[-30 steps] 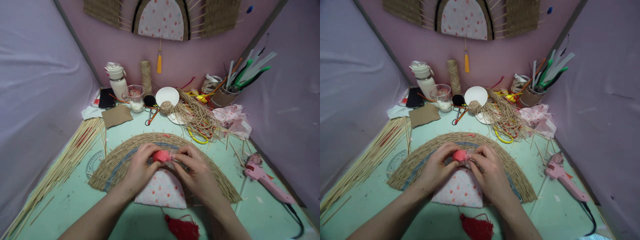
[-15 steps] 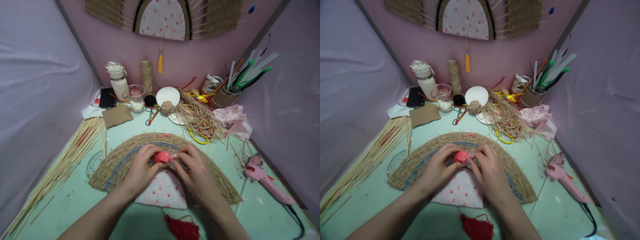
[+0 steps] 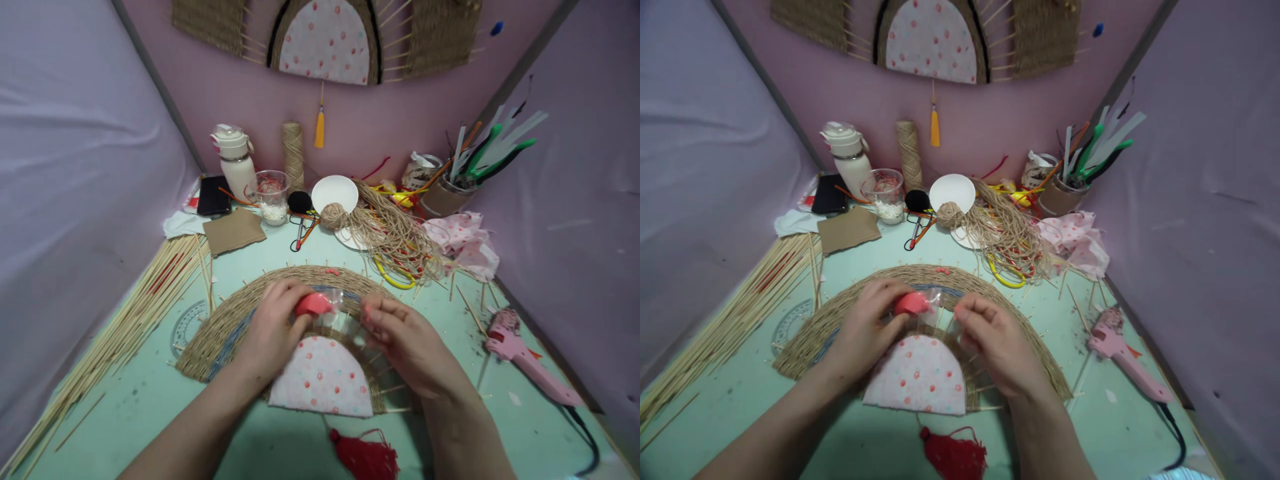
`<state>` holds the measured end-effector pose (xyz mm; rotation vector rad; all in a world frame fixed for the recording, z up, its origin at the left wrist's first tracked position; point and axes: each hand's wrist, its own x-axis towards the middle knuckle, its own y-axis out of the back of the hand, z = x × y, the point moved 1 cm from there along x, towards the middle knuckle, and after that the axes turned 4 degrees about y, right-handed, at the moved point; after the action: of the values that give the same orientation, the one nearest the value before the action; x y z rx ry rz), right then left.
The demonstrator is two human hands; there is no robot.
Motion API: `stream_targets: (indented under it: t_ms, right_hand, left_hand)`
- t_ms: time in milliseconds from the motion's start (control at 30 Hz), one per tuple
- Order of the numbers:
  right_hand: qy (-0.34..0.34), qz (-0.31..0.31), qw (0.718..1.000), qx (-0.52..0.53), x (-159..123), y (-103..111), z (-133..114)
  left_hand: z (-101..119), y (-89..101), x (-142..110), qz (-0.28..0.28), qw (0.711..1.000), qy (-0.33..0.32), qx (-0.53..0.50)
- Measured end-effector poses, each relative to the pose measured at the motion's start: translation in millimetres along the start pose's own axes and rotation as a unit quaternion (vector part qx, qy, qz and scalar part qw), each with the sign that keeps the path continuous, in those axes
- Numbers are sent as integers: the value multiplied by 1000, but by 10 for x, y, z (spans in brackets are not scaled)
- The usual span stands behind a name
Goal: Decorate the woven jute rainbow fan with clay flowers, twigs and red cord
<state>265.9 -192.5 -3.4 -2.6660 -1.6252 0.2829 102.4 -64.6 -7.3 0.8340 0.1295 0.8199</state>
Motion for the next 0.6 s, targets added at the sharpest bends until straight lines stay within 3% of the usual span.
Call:
stream_targets:
  t_ms: [67,133,233,333,433,600]
  right_hand:
    - [-64,22,988,140,20,32,-10]
    - [-72,38,978,193,37,39,-15]
    - [-65,35,977,199,49,18,-12]
    - [-74,23,979,189,37,-13,-8]
    - [-88,-14,981,170,6,-59,-9]
    - [-89,-86,982,140,-65,-158,-1]
  left_hand:
    - [-58,73,22,11,1000,11,26]
    - [-121,123,30,-1,998,22,58]
    - [-171,145,14,-40,993,30,103]
    - [-103,148,-13,-18,995,4,101]
    - [52,146,-50,45,998,-34,34]
    - [210,43,-127,13,996,-37,-75]
